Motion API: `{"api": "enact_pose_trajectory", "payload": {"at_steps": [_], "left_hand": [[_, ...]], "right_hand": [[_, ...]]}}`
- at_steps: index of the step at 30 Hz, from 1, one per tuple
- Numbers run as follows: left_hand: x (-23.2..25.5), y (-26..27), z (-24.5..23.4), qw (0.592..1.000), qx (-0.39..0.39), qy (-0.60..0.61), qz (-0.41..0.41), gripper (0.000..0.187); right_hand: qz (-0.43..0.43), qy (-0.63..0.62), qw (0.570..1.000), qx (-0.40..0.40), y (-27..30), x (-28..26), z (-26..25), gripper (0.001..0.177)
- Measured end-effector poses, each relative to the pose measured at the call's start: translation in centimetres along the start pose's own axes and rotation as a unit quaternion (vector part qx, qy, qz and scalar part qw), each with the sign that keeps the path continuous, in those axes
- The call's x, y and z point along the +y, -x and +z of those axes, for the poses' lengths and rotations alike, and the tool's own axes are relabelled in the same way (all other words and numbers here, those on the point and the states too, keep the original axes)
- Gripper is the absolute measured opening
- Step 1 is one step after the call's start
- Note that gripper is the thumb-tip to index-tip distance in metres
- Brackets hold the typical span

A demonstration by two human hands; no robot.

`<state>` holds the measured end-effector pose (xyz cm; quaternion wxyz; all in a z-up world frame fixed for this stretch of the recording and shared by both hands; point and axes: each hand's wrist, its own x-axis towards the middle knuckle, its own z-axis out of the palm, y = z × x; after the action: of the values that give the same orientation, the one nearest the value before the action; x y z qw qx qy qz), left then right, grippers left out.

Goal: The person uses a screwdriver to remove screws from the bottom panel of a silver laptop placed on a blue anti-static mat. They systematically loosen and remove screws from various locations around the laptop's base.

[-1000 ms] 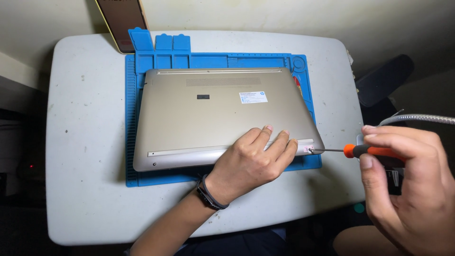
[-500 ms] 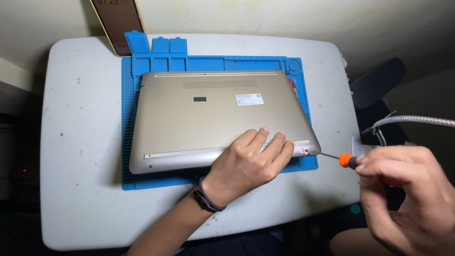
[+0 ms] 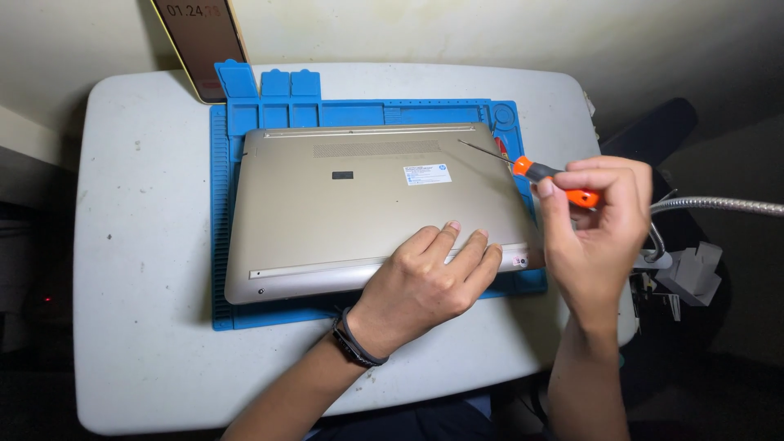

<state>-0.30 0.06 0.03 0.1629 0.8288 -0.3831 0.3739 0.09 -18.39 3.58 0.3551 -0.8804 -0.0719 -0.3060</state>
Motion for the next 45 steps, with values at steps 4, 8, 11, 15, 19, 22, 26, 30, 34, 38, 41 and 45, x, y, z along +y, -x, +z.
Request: {"api": "enact_pose_trajectory", "payload": {"at_steps": [4,8,11,15,19,22,26,30,34,38,41,45], "left_hand": [[0.0,0.2,0.2,1.0,-0.002,0.005,0.003,0.017],[-0.1,0.1,0.2,1.0,0.002,0.007,0.008,0.019],[0.0,0.2,0.1,1.0,0.0,0.009,0.008,0.016],[0.2,1.1,0.9,0.998,-0.018,0.051,0.021,0.011],[0.1,1.4,1.1,0.994,-0.05,0.09,0.031,0.023],[0.2,1.4,1.1,0.994,-0.056,0.094,0.027,0.022],[0.3,1.6,1.5,0.993,-0.057,0.094,0.034,0.022],[0.5,1.8,1.6,0.995,-0.044,0.09,0.025,0.019],[0.8,2.5,2.4,0.997,-0.017,0.079,0.02,0.013],[0.7,2.5,2.4,0.997,-0.009,0.073,0.011,0.012],[0.6,2.0,1.8,0.998,-0.003,0.066,0.003,0.011],[0.4,0.9,0.5,1.0,-0.003,-0.018,-0.02,0.03]], "right_hand": [[0.129,-0.136,0.98,0.066,-0.3,4.0,3.4,0.016],[0.156,-0.12,0.975,0.104,0.2,7.8,4.5,0.016],[0.141,-0.007,0.982,0.123,1.2,10.3,5.2,0.014],[0.154,0.085,0.981,0.078,2.3,12.5,5.6,0.019],[0.175,0.114,0.978,-0.014,2.1,11.6,5.2,0.017],[0.192,0.093,0.975,-0.064,2.1,11.6,5.3,0.013],[0.177,0.084,0.977,-0.079,2.1,11.2,4.9,0.013],[0.127,0.087,0.987,-0.055,3.1,12.2,4.5,0.011],[0.23,-0.029,0.972,-0.034,3.2,10.4,3.8,0.009],[0.287,-0.145,0.939,-0.121,3.5,9.9,3.1,0.029],[0.367,-0.321,0.85,-0.199,3.3,10.8,3.0,0.049],[0.452,-0.354,0.792,-0.207,1.9,8.0,2.7,0.042]]}}
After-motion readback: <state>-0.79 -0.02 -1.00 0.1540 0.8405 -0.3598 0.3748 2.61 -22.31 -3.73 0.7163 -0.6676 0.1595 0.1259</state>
